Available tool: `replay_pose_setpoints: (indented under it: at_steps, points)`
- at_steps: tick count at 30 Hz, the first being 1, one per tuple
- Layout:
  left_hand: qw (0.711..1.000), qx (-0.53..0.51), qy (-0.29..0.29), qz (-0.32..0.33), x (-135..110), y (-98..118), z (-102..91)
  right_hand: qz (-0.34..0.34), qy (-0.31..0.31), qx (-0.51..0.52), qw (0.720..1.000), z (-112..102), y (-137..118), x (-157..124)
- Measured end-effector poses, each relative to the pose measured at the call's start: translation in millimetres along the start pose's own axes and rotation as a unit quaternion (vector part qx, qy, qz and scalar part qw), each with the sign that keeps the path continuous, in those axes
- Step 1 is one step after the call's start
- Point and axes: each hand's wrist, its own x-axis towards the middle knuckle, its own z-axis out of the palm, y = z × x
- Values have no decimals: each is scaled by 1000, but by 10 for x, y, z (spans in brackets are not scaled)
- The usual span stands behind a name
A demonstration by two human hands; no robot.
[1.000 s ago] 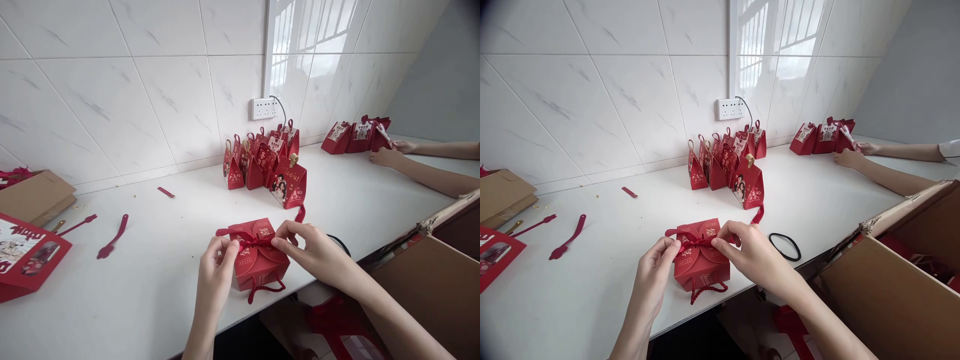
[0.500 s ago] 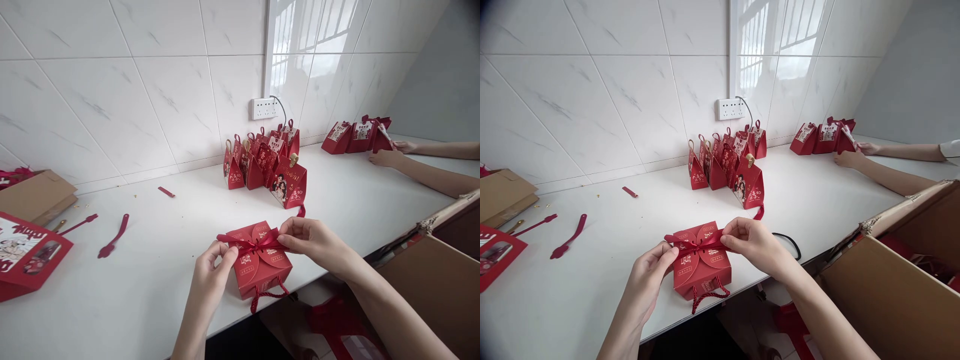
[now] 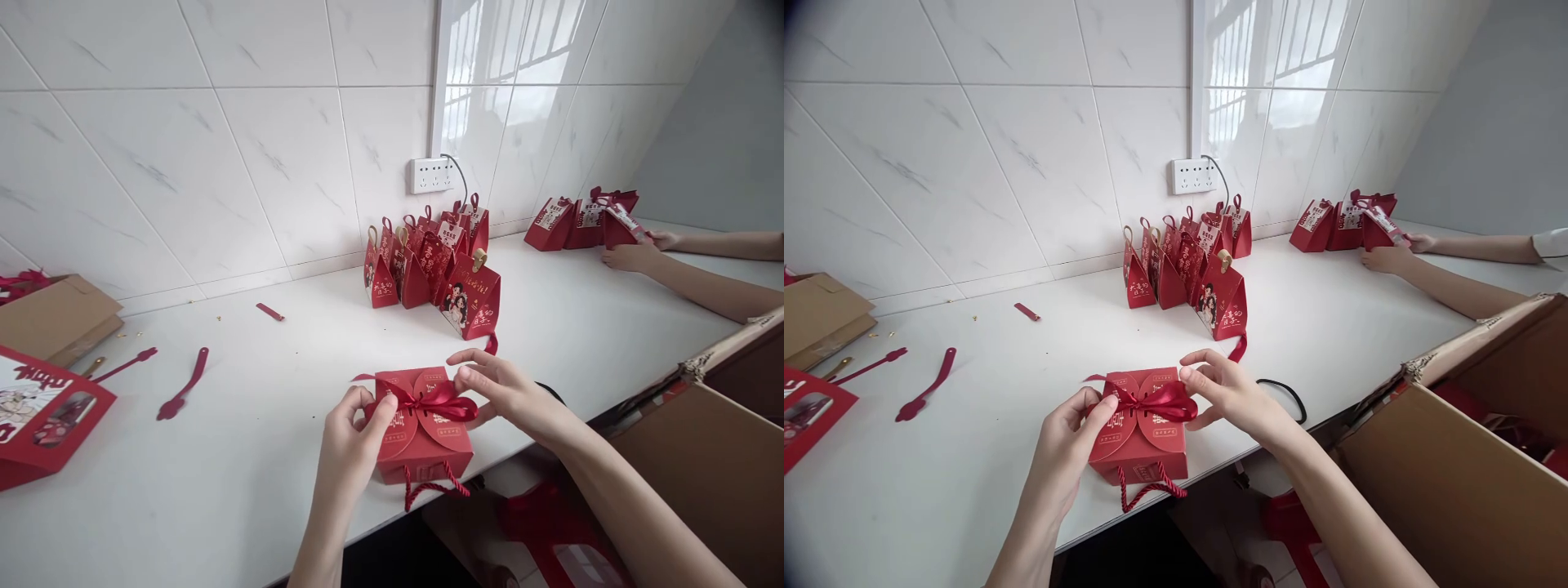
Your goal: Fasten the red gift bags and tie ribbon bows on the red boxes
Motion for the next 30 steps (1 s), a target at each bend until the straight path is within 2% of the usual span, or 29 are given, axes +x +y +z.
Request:
replay_pose_setpoints:
  at_steps: [5,9,13,16,18,20,22,25,26,28,30]
  points:
    - [995,72,44,62,-11,59,26,-70,43,-60,995,6,-31,103]
    - [986,100,54,121,-1,35,4,-141,78,-97,982,58,-150,137]
    - [980,129,13,154,10,40,-40,-223,85,-145,960,176,-280,161]
    - [973,163,-29,163,19,46,-68,-297,78,-215,927,224,-296,282]
    - [970,173,-45,164,28,44,-81,-313,63,-277,906,204,-263,408]
    - [969,176,-61,160,37,42,-90,-295,58,-335,893,145,-216,513]
    - [971,172,-71,151,44,42,-96,-265,93,-354,892,70,-175,532]
    - [973,162,-80,141,40,49,-91,-203,189,-300,913,-15,-136,354]
    - [973,161,-85,140,34,50,-82,-168,202,-284,922,-25,-126,254]
    - [976,142,-78,145,17,49,-58,-91,176,-277,940,-14,-104,46]
    - [983,89,-34,158,-3,42,-40,-29,117,-276,954,31,-82,-121]
